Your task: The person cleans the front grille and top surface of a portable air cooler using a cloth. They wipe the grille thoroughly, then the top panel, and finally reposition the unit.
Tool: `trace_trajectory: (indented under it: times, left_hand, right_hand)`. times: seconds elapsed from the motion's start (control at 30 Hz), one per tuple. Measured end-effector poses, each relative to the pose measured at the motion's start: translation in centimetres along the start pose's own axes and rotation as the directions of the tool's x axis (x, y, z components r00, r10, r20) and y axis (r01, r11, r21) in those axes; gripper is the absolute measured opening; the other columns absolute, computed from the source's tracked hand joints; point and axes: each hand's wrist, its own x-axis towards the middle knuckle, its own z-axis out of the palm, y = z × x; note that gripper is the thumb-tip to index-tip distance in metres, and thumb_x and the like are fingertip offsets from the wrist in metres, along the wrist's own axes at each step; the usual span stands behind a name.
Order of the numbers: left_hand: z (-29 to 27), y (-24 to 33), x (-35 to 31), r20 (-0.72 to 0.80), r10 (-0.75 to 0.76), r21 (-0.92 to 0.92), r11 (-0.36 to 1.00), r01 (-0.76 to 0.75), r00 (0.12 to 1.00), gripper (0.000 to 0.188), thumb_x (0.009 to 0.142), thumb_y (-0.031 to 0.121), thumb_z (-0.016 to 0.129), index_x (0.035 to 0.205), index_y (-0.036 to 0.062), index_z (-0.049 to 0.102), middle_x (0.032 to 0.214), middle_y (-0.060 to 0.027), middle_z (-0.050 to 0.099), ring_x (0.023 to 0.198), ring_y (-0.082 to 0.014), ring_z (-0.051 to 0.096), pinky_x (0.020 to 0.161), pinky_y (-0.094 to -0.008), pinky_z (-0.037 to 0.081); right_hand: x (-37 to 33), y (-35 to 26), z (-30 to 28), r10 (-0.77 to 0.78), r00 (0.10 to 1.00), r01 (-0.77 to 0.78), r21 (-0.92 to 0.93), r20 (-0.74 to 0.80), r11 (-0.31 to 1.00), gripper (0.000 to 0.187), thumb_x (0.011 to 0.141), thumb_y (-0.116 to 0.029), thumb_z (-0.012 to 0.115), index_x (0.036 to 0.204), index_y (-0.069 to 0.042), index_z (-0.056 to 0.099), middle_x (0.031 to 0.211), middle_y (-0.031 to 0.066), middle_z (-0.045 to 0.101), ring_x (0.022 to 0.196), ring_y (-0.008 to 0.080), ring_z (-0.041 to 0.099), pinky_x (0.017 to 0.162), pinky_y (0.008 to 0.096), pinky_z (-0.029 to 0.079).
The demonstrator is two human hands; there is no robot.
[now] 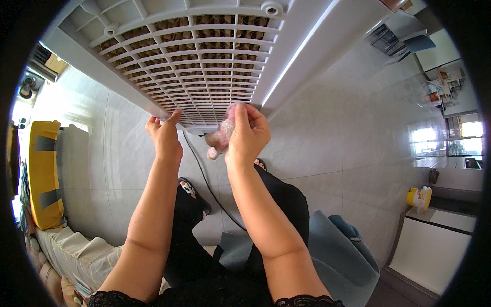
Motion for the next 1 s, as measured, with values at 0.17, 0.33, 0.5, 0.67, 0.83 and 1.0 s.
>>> trace_trajectory:
  times: [0.17, 0.33, 0.5, 0.67, 0.83, 1.0]
  left_hand:
    - [-0.1, 0.3, -0.3, -0.01, 0.007, 0.003, 1.0, -0.006, 1.0, 0.081, 0.076, 0.009, 0.078, 0.136, 0.0021, 0.024, 0.141, -0.0156, 0.027, 0.131, -0.0257, 0.032, 0.11, -0.0384, 0.024]
    - [0.0, -0.1, -0.1, -0.014, 0.02, -0.003, 1.0, -0.02, 1.0, 0.08, 0.075, 0.009, 0.078, 0.135, 0.0021, 0.024, 0.141, -0.0159, 0.027, 0.131, -0.0258, 0.033, 0.111, -0.0392, 0.023]
    - [-0.2, 0.1, -0.3, 0.006, 0.006, -0.008, 1.0, -0.006, 1.0, 0.08, 0.076, 0.009, 0.077, 0.135, 0.0021, 0.024, 0.144, -0.0167, 0.024, 0.132, -0.0267, 0.032, 0.111, -0.0397, 0.023]
    - [0.2, 0.5, -0.5, -0.027, -0.021, 0.03, 0.999, 0.022, 0.999, 0.079, 0.076, 0.008, 0.077, 0.135, 0.0025, 0.024, 0.145, -0.0166, 0.024, 0.132, -0.0272, 0.032, 0.111, -0.0399, 0.023]
    - [0.0, 0.0, -0.2, -0.015, 0.002, -0.019, 1.0, -0.002, 1.0, 0.079, 0.076, 0.008, 0.077, 0.135, 0.0026, 0.024, 0.143, -0.0164, 0.026, 0.133, -0.0271, 0.031, 0.111, -0.0398, 0.022]
    - [0.0, 0.2, -0.2, -0.015, -0.008, 0.014, 1.0, 0.008, 1.0, 0.08, 0.076, 0.007, 0.077, 0.135, 0.0022, 0.023, 0.141, -0.0169, 0.027, 0.132, -0.0271, 0.031, 0.111, -0.0399, 0.022]
  right_hand:
    - [0.8, 0.1, -0.2, 0.105, 0.994, -0.105, 0.019, -0.007, 0.994, 0.015, 0.084, -0.009, 0.071, 0.09, 0.002, 0.063, 0.083, 0.0065, 0.064, 0.072, 0.0126, 0.061, 0.065, 0.0245, 0.05]
    - [-0.1, -0.4, 0.0, 0.163, 0.987, -0.162, 0.026, -0.006, 0.986, 0.013, 0.083, -0.006, 0.07, 0.088, 0.003, 0.062, 0.081, 0.0096, 0.065, 0.068, 0.014, 0.061, 0.059, 0.0253, 0.05]
    - [-0.5, -0.5, 0.9, 0.175, 0.98, -0.174, 0.016, -0.093, 0.985, 0.016, 0.081, -0.008, 0.071, 0.09, 0.001, 0.062, 0.08, 0.0103, 0.065, 0.059, 0.0157, 0.058, 0.049, 0.0296, 0.048]
    - [0.6, 0.1, 0.0, 0.09, 0.987, -0.086, 0.034, -0.13, 0.996, 0.02, 0.081, -0.009, 0.072, 0.093, 0.002, 0.06, 0.087, 0.01, 0.063, 0.074, 0.0167, 0.06, 0.063, 0.0311, 0.051]
    - [0.2, -0.8, 0.3, 0.209, 0.977, -0.207, -0.047, 0.043, 0.977, 0.019, 0.08, -0.007, 0.073, 0.092, 0.002, 0.06, 0.086, 0.0105, 0.064, 0.071, 0.016, 0.061, 0.064, 0.0305, 0.052]
    - [0.1, -1.5, -0.2, 0.352, 0.936, -0.351, 0.03, -0.031, 0.936, 0.02, 0.082, -0.01, 0.071, 0.093, 0.001, 0.058, 0.082, 0.0115, 0.062, 0.063, 0.0194, 0.059, 0.039, 0.0336, 0.043]
